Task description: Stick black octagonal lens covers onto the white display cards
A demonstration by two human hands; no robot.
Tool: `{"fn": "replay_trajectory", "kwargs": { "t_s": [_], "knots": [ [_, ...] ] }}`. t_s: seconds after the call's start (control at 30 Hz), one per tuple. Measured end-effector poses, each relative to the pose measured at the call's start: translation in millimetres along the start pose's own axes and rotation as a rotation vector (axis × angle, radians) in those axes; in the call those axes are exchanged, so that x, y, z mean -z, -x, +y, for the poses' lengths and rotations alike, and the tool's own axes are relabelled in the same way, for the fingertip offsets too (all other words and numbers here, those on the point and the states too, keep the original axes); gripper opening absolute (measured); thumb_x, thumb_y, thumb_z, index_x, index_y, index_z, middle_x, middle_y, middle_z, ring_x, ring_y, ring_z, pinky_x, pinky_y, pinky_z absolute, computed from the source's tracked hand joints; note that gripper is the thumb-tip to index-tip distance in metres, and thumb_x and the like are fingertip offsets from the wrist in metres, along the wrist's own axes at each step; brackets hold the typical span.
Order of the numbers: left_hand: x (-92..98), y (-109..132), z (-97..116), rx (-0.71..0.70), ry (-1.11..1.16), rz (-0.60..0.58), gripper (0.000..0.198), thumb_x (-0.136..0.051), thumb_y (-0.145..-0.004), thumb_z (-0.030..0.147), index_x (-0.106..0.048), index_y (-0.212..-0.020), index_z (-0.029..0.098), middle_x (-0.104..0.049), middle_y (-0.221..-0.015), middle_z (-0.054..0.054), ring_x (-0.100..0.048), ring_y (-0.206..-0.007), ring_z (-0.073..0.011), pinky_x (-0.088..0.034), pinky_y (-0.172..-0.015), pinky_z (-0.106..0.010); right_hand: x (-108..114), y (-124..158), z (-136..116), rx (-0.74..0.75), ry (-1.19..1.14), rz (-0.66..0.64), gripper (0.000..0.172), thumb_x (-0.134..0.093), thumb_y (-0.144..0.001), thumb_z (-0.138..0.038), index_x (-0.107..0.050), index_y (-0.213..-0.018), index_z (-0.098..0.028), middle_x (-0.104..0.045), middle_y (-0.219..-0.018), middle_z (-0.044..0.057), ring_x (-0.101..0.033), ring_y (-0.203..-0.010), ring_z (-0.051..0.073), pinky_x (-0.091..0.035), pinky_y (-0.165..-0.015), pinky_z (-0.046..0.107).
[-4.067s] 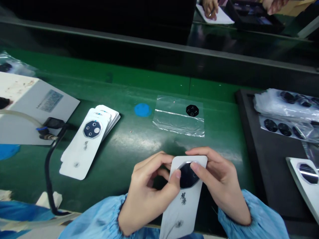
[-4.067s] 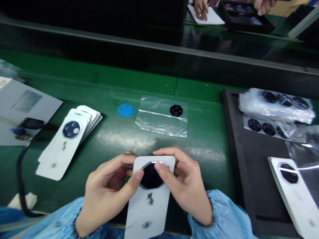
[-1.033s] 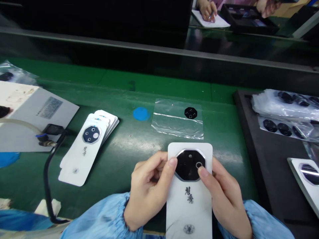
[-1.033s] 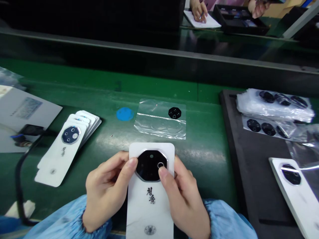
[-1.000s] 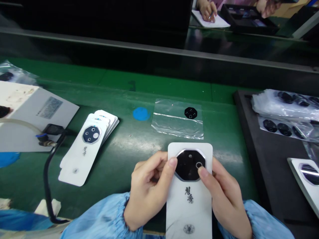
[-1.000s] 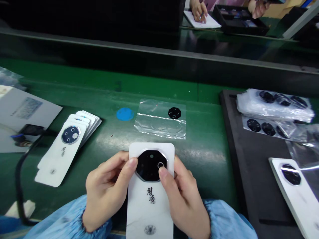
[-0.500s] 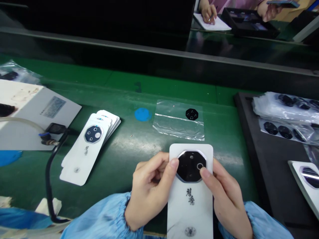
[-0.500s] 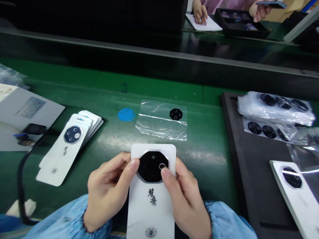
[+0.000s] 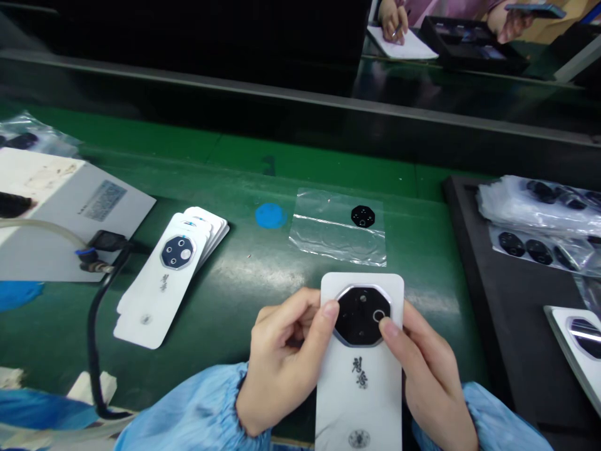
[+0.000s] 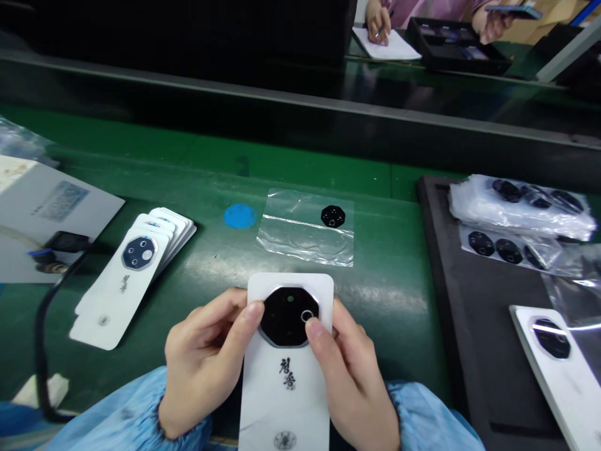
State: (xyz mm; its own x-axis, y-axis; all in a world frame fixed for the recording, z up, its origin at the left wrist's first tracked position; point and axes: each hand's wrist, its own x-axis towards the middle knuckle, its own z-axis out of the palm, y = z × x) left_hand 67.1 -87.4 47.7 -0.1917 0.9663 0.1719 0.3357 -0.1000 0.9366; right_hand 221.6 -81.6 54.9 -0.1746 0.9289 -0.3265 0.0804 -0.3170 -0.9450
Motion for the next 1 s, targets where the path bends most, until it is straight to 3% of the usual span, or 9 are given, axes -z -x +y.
{"fn": "replay_trajectory", "kwargs": {
  "t_s": [0.23,0.4,0.6,0.77,0.87,1.0],
  "knots": [
    [-0.2,1.0,0.1,-0.054,-0.028,0.026,0.014,-0.058,-0.086,0.015,-0.058,-0.073,0.019,-0.048,-0.049,0.007,-0.037,-0.038,-0.0031,-0.031,-0.035,-0.012,2.7,-2.3,6.0,0.066,-0.05,-0.05,0.025,-0.051,-0.096,-0.04,-0.065,-0.112,-0.027,-0.067,-0.084,0.002,-0.055,-0.059,0.014,-0.045,-0.051,0.021],
    [0.6,0.8,-1.2,-0.049,0.002,0.004,0.014,-0.057,-0.087,0.015,-0.058,-0.073,0.019,-0.047,-0.049,0.007,-0.036,-0.039,-0.0037,-0.03,-0.035,-0.014,4.9,-3.2,10.6,0.079,-0.047,-0.076,0.026,-0.05,-0.097,-0.04,-0.063,-0.115,-0.027,-0.068,-0.089,0.003,-0.056,-0.059,0.015,-0.047,-0.05,0.022],
    [1.0,-0.4,-0.4,-0.021,0.066,-0.021,0.016,-0.055,-0.088,0.017,-0.057,-0.073,0.019,-0.048,-0.051,0.007,-0.038,-0.042,-0.0036,-0.031,-0.038,-0.013,4.3,-1.5,5.9,0.085,0.021,-0.067,0.027,-0.05,-0.096,-0.042,-0.066,-0.11,-0.025,-0.066,-0.074,0.001,-0.05,-0.05,0.013,-0.043,-0.044,0.021],
    [4.5,-2.7,0.8,0.089,0.111,-0.058,0.024,-0.053,-0.091,0.024,-0.055,-0.068,0.018,-0.044,-0.05,0.006,-0.034,-0.041,-0.0046,-0.027,-0.037,-0.017,-0.4,-0.4,2.5,0.016,0.003,-0.006,0.027,-0.052,-0.096,-0.044,-0.066,-0.108,-0.025,-0.061,-0.064,-0.001,-0.049,-0.05,0.013,-0.042,-0.045,0.02],
    [-2.5,-4.6,-10.4,0.18,0.17,-0.081,0.027,-0.051,-0.091,0.03,-0.052,-0.067,0.018,-0.042,-0.051,0.005,-0.035,-0.044,-0.0061,-0.028,-0.039,-0.019,-4.7,-6.9,14.7,-0.007,-0.069,0.006,0.028,-0.054,-0.094,-0.044,-0.065,-0.111,-0.024,-0.068,-0.083,0.002,-0.057,-0.058,0.014,-0.047,-0.05,0.022],
    [-25.5,-2.8,-32.3,0.252,0.18,-0.111,0.027,-0.047,-0.093,0.033,-0.053,-0.071,0.02,-0.052,-0.06,0.001,-0.051,-0.055,-0.0116,-0.041,-0.046,-0.021,-2.1,-14.9,36.5,0.053,-0.04,0.07,0.026,-0.053,-0.096,-0.039,-0.063,-0.115,-0.024,-0.067,-0.108,0.006,-0.064,-0.096,0.025,-0.055,-0.077,0.03]
  ]
}}
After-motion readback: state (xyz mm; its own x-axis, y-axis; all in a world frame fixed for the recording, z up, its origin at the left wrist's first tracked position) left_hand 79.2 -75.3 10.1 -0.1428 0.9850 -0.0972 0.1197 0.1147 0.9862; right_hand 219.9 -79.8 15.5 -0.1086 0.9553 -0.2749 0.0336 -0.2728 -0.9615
